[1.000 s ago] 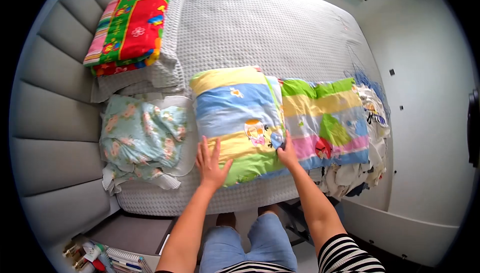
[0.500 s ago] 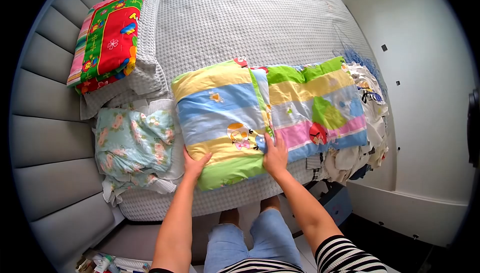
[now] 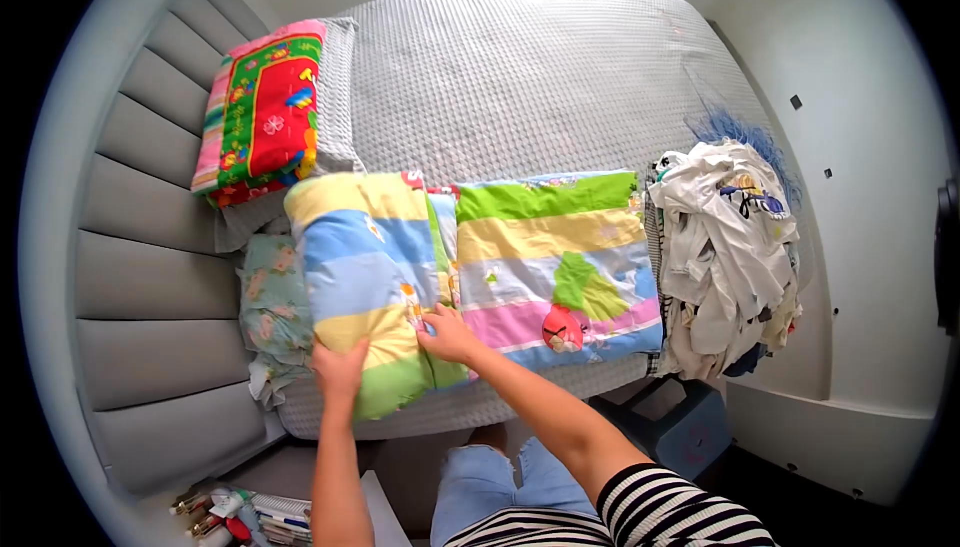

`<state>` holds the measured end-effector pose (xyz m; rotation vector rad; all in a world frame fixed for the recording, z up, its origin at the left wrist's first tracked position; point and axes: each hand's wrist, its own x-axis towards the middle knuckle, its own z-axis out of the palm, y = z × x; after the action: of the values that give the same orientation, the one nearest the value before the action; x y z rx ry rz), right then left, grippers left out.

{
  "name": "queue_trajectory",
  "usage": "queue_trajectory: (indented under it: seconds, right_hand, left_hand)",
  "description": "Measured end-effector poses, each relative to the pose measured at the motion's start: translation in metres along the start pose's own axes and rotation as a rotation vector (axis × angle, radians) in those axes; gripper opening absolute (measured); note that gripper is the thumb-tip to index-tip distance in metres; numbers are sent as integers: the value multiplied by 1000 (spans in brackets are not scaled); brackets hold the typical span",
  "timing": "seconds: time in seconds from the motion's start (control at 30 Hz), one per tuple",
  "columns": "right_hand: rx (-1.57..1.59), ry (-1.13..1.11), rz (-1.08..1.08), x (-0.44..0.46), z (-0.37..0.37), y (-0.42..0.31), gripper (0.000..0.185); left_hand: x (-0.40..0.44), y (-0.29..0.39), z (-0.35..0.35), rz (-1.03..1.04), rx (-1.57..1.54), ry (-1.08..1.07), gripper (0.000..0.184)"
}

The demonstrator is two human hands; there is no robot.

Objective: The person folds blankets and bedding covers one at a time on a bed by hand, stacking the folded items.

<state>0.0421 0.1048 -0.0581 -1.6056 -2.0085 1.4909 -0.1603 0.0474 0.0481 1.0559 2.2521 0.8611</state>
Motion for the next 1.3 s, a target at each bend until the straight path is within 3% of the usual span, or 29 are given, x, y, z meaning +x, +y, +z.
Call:
queue_trajectory:
  seconds: [0.13,0.17,0.2,0.27,0.3,0.4,0.43,0.53,0.57,0.63,0.67,0.73,0.77,0.87,0.93,0.97,1.1,1.23,1.3]
  right_hand:
    - [590,86,-135,-49,-83,-80,67]
    - [491,192,-151,-56,-91,-76,64]
    - [389,301,-164,-63,-99,-69,62]
    - [361,395,-148,-71,-131,-42,57]
    - [438,377,-124,-75,-161,-18,54]
    - [628,413,-41,-94,-218,65,51]
    - [640,447,21,-107,-244,87,49]
    - [637,517,71,-125,-292,192,49]
    - [511,555,158,-120,-289,238,51]
    - [253,617,329,-120,-275,316,54]
    - [349,538,460,-122,-274,327,58]
    - [268,635,269,-127,-275,333,55]
    - [435,554,338,-132,-276,331,55]
    - [732,427,352,-139,-296,293,59]
    - [666,492,132,-126,-282,318,63]
    - [574,524,175,-116,-271,334,77]
    - [292,548,322,-105,-267,336,104]
    - [266,564,314,-101,-275,333,98]
    - [428,490,389,-104,-282,327,94]
  left_hand:
    - [-53,94,29,42,172,-125,74]
    - [-63,101,42,230,112,-208,74]
    - [-70,104,59,420,48,-291,75]
    - [-86,119,89,521,-9,-433,81]
    - [-100,139,95,205,-150,-653,86]
    - [-109,169,136,535,-274,-796,88]
    - [-106,178,147,602,-123,-712,88]
    - [-94,155,208,506,-85,-327,90]
    - [-85,141,229,519,-29,-265,96]
    - [-79,99,273,342,26,-252,107]
    - [-75,84,291,256,56,-241,113]
    - [-71,65,313,-48,-77,-286,119]
    - [-72,55,317,-205,-137,-305,123]
    - [-64,51,307,-206,-270,-355,119]
    - [-63,59,302,-196,-348,-403,109]
    - [-61,57,302,-203,-370,-417,107]
    - [-65,60,304,-264,-369,-410,102]
    - [-56,50,307,-249,-287,-397,83]
    - [-49,58,298,-431,-371,-574,66]
